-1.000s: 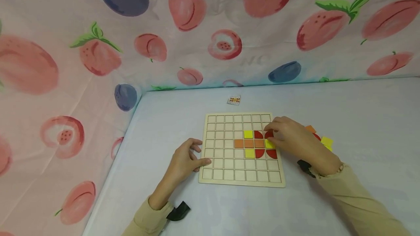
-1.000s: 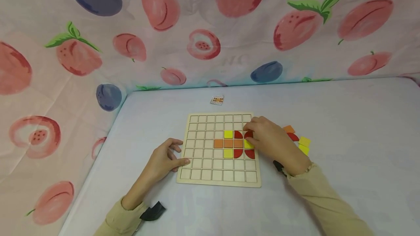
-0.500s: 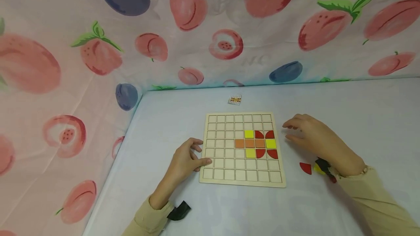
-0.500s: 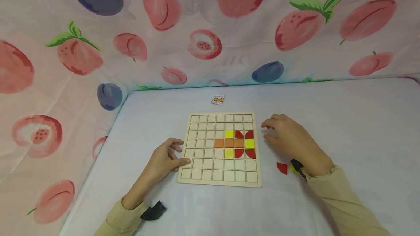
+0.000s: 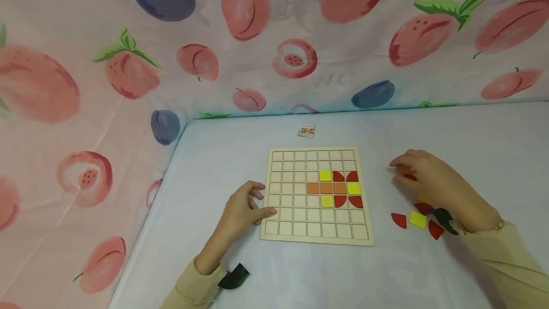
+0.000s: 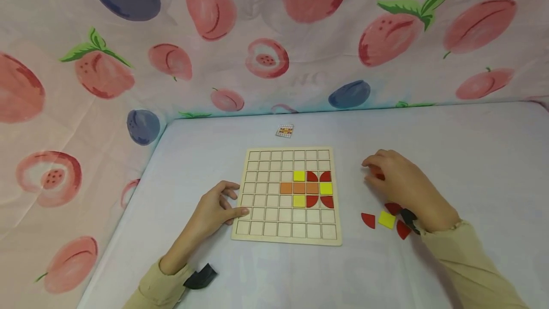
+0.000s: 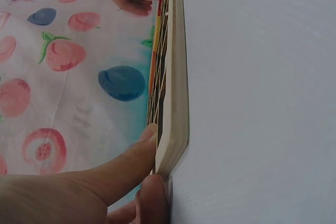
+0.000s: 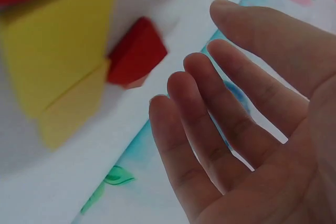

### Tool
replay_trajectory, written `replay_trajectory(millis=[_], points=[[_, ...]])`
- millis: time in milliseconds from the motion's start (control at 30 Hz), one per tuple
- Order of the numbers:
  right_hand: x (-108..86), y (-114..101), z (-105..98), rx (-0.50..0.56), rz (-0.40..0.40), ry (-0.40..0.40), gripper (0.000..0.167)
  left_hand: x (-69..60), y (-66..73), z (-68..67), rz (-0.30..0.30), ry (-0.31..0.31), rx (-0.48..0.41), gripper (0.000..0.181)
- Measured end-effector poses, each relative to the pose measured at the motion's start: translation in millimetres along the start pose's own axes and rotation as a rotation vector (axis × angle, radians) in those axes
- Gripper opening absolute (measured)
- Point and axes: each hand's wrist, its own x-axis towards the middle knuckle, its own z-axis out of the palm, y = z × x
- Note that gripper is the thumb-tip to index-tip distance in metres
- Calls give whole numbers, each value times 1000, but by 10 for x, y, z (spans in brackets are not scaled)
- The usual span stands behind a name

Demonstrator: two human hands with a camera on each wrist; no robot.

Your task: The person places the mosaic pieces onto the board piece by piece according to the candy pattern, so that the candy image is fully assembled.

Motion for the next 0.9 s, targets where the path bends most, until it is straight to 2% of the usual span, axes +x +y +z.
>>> replay_trajectory(millis=[400,700,900], points=[[30,138,16,1,22,15,30,2,-14,0,16,-2,-3,60],[59,169,38,75,72,7,28,8,-19,2,17,0,-2,60],[86,187,14,87,88,-12,28,9,-16,0,14,-1,1,60]])
